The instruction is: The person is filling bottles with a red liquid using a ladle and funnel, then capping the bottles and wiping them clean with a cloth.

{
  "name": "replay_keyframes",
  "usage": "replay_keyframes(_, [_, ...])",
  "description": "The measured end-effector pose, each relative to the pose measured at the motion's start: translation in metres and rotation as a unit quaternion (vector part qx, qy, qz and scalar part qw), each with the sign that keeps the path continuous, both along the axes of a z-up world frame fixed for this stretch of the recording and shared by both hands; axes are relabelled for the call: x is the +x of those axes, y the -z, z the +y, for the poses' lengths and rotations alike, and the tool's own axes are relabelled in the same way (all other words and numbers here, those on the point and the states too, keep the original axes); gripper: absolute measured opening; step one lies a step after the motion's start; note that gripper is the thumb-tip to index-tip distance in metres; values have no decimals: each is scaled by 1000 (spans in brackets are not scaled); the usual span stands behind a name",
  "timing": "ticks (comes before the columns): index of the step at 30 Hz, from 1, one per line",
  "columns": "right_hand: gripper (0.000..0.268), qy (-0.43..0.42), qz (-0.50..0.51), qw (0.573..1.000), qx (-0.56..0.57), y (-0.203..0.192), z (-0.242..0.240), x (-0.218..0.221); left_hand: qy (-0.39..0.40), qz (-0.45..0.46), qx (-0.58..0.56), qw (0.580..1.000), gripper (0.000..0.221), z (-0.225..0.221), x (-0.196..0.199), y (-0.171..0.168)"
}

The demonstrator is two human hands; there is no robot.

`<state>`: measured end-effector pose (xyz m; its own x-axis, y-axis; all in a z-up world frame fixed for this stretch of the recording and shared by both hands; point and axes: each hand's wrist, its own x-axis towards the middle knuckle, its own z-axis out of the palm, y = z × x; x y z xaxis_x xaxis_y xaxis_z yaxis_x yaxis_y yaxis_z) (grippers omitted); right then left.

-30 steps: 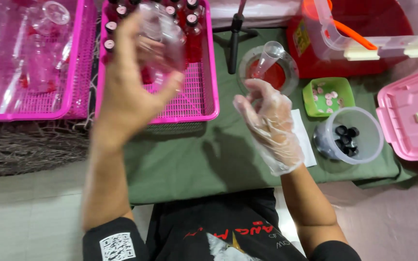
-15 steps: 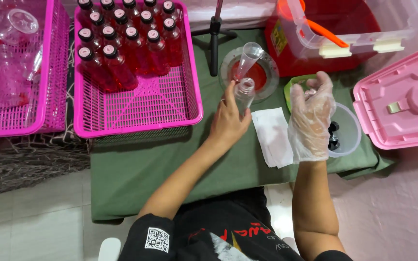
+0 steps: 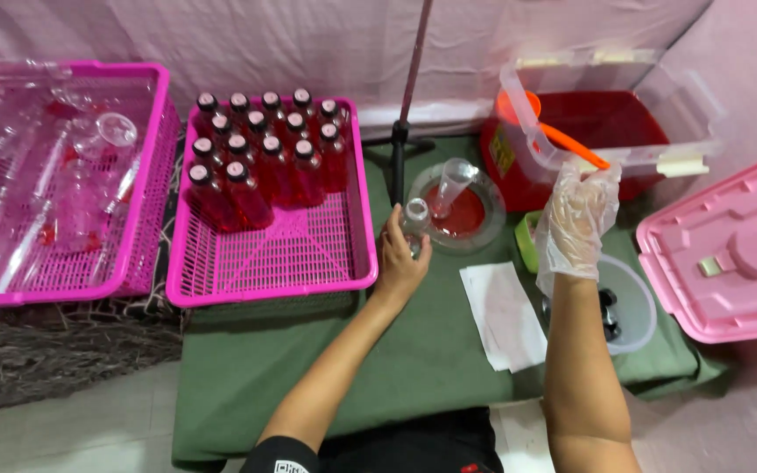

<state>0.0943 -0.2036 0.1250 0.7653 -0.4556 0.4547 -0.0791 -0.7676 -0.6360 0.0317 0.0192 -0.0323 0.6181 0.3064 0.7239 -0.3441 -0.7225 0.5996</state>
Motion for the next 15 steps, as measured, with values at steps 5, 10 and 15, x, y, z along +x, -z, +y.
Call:
replay_keyframes(5, [53, 72, -15, 995, -66, 47, -38, 63, -17, -24, -6, 1000, 74, 1, 11, 27])
replay_keyframes(10, [44, 76, -69, 989, -105, 37, -31, 113, 12, -8, 3, 1000, 75, 9, 13, 31])
replay_keyframes(15, [15, 153, -207, 820, -511, 17, -26, 115, 69, 124, -21, 990, 82, 10, 4, 33])
